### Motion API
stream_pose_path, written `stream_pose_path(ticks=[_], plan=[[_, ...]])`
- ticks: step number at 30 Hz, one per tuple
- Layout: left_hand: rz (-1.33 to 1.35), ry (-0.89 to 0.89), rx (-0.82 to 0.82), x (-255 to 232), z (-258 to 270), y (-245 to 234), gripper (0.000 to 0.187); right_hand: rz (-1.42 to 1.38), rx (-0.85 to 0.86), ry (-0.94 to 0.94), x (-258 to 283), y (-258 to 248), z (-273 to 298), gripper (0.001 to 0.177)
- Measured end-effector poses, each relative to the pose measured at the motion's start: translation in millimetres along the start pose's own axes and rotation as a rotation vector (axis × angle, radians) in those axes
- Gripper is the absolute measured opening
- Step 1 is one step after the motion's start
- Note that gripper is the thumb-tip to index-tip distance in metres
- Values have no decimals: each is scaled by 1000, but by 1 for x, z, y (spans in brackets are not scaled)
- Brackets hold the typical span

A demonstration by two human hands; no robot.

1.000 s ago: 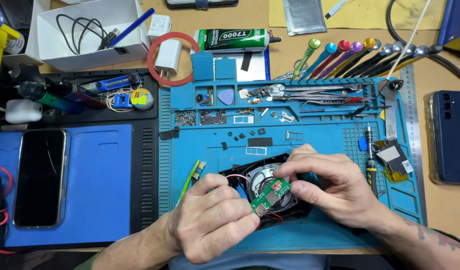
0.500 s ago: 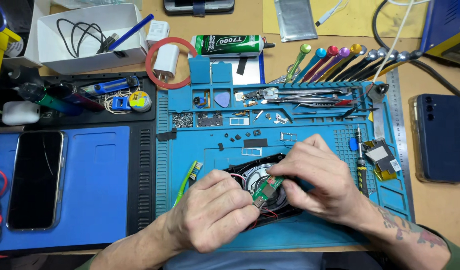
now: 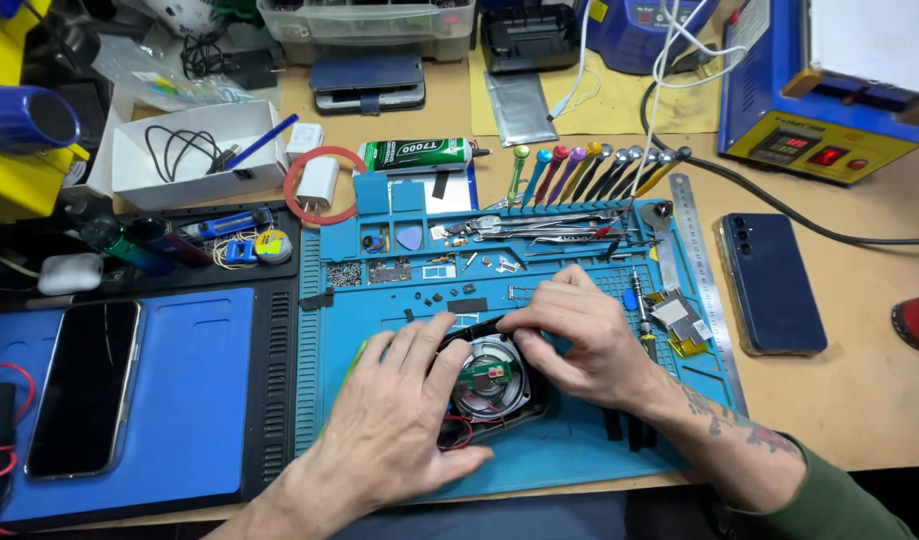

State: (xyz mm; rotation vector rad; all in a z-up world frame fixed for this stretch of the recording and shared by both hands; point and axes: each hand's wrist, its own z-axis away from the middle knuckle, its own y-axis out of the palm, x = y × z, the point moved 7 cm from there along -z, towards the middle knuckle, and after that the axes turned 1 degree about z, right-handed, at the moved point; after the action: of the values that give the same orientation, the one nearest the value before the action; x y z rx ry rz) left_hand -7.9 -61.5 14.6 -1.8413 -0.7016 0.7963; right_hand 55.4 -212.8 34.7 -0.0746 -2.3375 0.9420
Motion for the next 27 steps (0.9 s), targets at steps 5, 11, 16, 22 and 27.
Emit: stream_pose_path(ticks=[5,11,16,22,27], plan=[[45,-100,95,6,2,-5,88,-1,-40,24,-7,-5,3,11],[106,-176,89,26,-16,-61,88,18,-51,133,-24,-6,6,13],[48,-209,-8,51,-71,-95,79,181,27,10,-35,16,16,6],[-126,-117,-166,103,-184,-72,67,315,32,-95,-22,15,15,19],[-444,10,-240,143,-282,-3,76,389,86,-134,-24,21,18,29]])
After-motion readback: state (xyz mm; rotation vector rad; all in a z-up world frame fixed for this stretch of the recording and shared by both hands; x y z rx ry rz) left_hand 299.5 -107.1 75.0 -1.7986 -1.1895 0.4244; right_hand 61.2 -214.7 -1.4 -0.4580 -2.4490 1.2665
